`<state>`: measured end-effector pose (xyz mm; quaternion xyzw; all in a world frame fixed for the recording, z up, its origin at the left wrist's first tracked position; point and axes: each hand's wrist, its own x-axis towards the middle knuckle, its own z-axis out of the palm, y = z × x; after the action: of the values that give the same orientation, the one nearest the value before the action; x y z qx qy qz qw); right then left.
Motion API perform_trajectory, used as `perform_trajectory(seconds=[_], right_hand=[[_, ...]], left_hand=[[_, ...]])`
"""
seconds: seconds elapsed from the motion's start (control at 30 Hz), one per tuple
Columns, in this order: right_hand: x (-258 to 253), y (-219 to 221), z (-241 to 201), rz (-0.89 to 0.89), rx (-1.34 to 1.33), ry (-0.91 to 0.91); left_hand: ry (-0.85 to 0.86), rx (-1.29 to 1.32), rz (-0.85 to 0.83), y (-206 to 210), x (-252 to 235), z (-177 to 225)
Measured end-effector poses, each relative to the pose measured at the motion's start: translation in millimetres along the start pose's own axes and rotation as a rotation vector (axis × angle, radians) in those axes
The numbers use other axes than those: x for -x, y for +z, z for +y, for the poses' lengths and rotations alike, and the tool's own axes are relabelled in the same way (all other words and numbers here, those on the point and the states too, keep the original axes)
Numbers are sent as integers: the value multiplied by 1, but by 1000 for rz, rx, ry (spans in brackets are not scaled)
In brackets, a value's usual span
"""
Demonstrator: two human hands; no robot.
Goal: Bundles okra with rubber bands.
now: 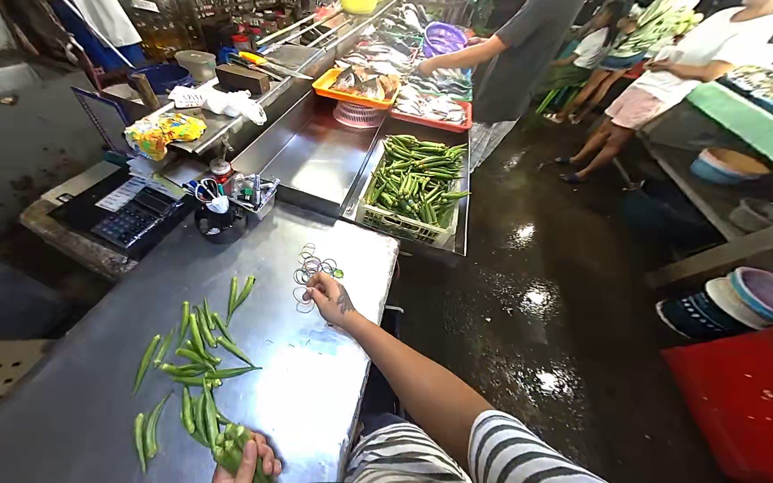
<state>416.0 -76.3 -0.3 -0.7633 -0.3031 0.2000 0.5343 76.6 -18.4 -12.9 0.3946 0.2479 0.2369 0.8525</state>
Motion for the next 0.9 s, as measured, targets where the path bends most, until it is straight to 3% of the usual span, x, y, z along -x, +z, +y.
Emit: perform_trajectory(seconds=[0.17, 0.27, 0.43, 0.53, 0.73, 0.8, 0.9], right_hand=[[46, -7, -28, 32, -729, 235], [75, -15, -43, -36, -865, 370], [114, -15, -47, -157, -625, 341], [121, -2, -39, -359, -503, 108], [113, 25, -93, -790, 190, -403], [117, 41, -98, -927, 392, -371], [117, 39, -91, -1020, 482, -229]], left_hand=[[20, 33, -7, -7, 4, -8], [18, 45, 8, -6, 1, -14], [-11, -118, 27, 10, -2, -14], [-3, -182, -48, 16, -7, -6], [-33, -468, -161, 37, -5, 2], [20, -648, -209, 33, 0, 3], [1, -800, -186, 31, 5, 10]])
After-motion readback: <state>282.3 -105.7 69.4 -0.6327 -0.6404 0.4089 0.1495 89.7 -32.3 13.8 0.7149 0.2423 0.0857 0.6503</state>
